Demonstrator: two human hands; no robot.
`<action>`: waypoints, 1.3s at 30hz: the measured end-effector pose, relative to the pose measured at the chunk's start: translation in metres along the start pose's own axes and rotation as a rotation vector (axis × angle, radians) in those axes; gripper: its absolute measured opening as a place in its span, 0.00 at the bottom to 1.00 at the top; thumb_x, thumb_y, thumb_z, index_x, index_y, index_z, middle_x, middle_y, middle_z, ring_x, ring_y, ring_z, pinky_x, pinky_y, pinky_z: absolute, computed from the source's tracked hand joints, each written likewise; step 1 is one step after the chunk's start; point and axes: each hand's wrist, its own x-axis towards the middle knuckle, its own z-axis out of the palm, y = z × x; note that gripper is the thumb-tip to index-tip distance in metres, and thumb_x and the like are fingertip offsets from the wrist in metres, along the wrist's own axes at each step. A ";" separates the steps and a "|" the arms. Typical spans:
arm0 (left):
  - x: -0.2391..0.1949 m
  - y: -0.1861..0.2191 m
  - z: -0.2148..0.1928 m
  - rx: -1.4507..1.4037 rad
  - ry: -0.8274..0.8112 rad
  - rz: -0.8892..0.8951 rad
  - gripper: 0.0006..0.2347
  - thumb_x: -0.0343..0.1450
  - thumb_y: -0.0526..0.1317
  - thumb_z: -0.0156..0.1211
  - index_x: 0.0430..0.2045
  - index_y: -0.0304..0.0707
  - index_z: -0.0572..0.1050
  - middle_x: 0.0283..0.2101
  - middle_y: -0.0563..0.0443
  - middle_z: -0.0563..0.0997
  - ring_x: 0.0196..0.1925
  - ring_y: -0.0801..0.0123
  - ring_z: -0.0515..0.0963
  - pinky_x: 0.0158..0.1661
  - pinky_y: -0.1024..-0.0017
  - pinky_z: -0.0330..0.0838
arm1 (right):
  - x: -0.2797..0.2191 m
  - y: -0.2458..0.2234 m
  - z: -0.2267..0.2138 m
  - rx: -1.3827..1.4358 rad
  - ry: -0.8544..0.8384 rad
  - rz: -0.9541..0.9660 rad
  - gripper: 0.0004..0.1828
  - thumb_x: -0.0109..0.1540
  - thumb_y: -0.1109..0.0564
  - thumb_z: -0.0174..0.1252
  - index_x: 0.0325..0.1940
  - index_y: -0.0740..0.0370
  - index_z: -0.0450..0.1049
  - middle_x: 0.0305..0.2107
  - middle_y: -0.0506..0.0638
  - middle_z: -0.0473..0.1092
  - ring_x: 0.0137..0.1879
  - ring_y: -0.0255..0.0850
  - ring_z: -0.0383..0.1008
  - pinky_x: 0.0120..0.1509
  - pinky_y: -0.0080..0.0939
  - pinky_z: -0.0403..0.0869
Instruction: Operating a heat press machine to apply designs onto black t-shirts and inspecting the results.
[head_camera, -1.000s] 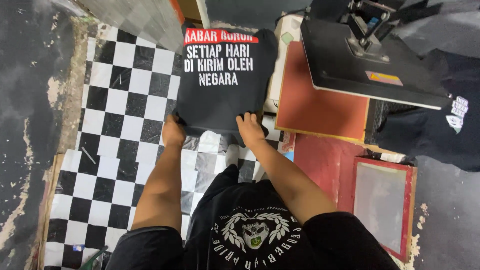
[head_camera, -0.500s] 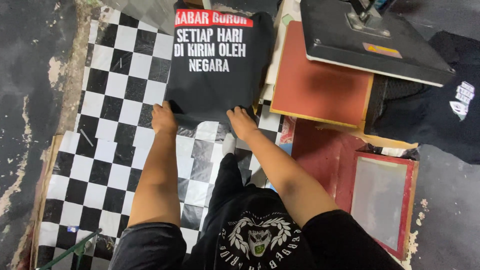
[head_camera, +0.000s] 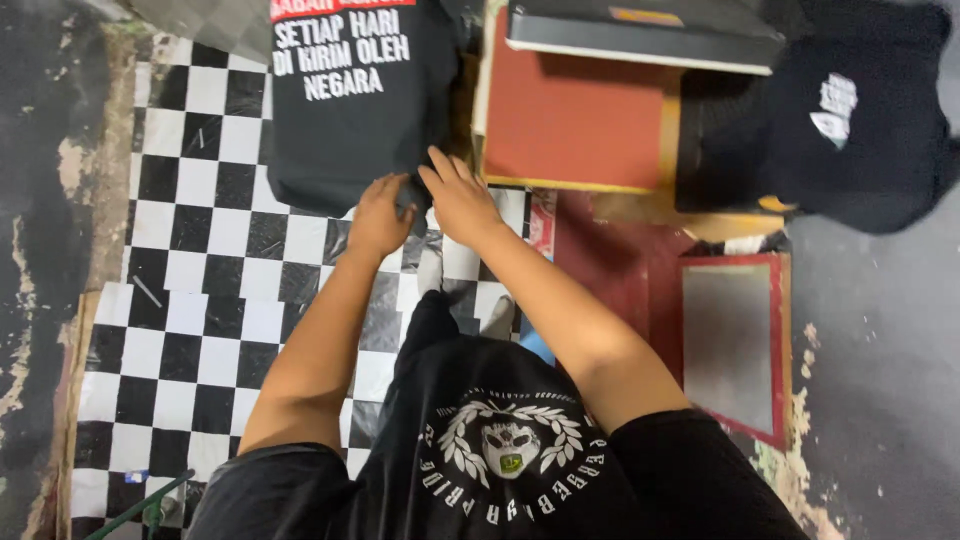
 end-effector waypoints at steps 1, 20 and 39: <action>-0.008 0.021 -0.014 0.003 -0.008 0.015 0.25 0.68 0.41 0.67 0.62 0.39 0.68 0.66 0.38 0.70 0.69 0.45 0.66 0.67 0.53 0.62 | -0.010 -0.001 -0.011 0.001 0.010 0.014 0.32 0.58 0.65 0.57 0.68 0.60 0.65 0.72 0.57 0.52 0.75 0.56 0.54 0.70 0.58 0.63; 0.088 0.257 -0.028 -0.117 0.077 0.420 0.12 0.70 0.39 0.66 0.47 0.37 0.78 0.48 0.43 0.81 0.53 0.48 0.78 0.54 0.57 0.70 | -0.090 0.125 -0.166 -0.089 0.377 0.282 0.25 0.63 0.57 0.58 0.64 0.62 0.70 0.66 0.56 0.63 0.69 0.55 0.63 0.71 0.57 0.64; 0.178 0.500 0.158 -0.260 -0.218 0.419 0.12 0.70 0.39 0.65 0.47 0.40 0.79 0.43 0.44 0.83 0.43 0.55 0.84 0.42 0.59 0.76 | -0.225 0.394 -0.305 -0.143 0.596 0.487 0.13 0.62 0.60 0.62 0.51 0.59 0.76 0.50 0.51 0.71 0.55 0.53 0.70 0.59 0.53 0.69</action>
